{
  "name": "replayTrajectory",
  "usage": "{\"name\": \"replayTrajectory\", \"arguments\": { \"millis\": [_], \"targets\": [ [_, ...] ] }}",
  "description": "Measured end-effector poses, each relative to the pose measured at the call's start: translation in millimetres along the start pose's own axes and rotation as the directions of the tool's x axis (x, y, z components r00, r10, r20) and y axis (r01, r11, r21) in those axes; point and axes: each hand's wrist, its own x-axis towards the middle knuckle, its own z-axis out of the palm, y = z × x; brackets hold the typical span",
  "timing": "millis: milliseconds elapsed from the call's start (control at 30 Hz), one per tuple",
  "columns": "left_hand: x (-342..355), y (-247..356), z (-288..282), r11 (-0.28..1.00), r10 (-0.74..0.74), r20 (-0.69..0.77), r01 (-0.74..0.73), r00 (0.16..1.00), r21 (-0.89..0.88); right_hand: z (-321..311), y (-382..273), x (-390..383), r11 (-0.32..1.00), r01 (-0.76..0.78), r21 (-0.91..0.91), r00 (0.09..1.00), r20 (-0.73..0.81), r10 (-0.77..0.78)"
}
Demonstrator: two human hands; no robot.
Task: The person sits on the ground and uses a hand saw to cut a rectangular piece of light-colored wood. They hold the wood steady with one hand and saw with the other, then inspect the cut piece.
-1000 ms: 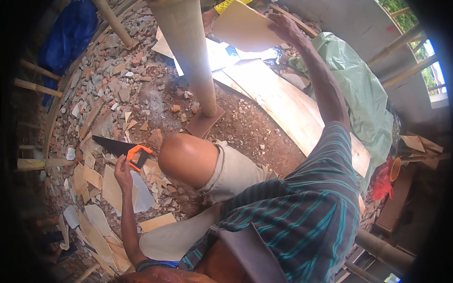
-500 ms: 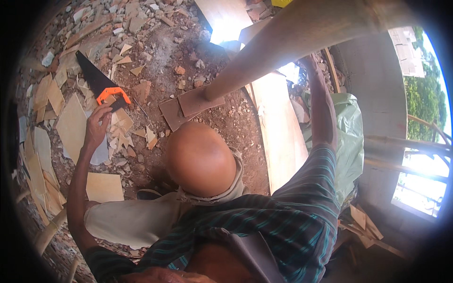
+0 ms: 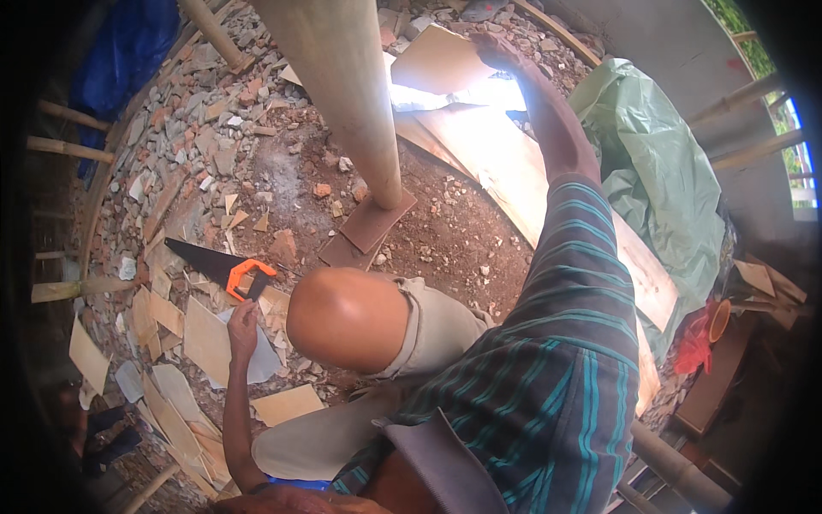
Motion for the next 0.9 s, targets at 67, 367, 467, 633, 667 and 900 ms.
{"name": "replayTrajectory", "arguments": {
  "millis": [67,367,467,633,667,900],
  "targets": [
    [1,10,3,0.998,-0.009,0.013,0.01,1.0,-0.056,-1,-5,-2,0.994,-0.017,-0.107,0.997,0.073,0.025],
    [8,32,17,0.976,0.17,0.18,-0.19,0.969,0.105,8,-73,14,0.921,0.25,-0.297,0.96,0.199,-0.196],
    [-2,26,10,0.995,0.043,0.172,-0.058,0.984,0.083,18,-79,19,0.904,0.205,-0.375,0.965,0.231,-0.123],
    [-13,17,6,0.996,0.01,0.176,-0.024,0.984,0.08,29,-86,23,0.859,0.302,-0.413,0.945,0.248,-0.213],
    [-13,16,6,0.995,0.015,0.189,-0.032,0.982,0.09,29,-89,24,0.852,0.314,-0.42,0.937,0.284,-0.205],
    [-13,15,6,0.994,0.012,0.229,-0.037,0.973,0.102,25,-105,29,0.849,0.243,-0.469,0.933,0.354,-0.071]
  ]
}}
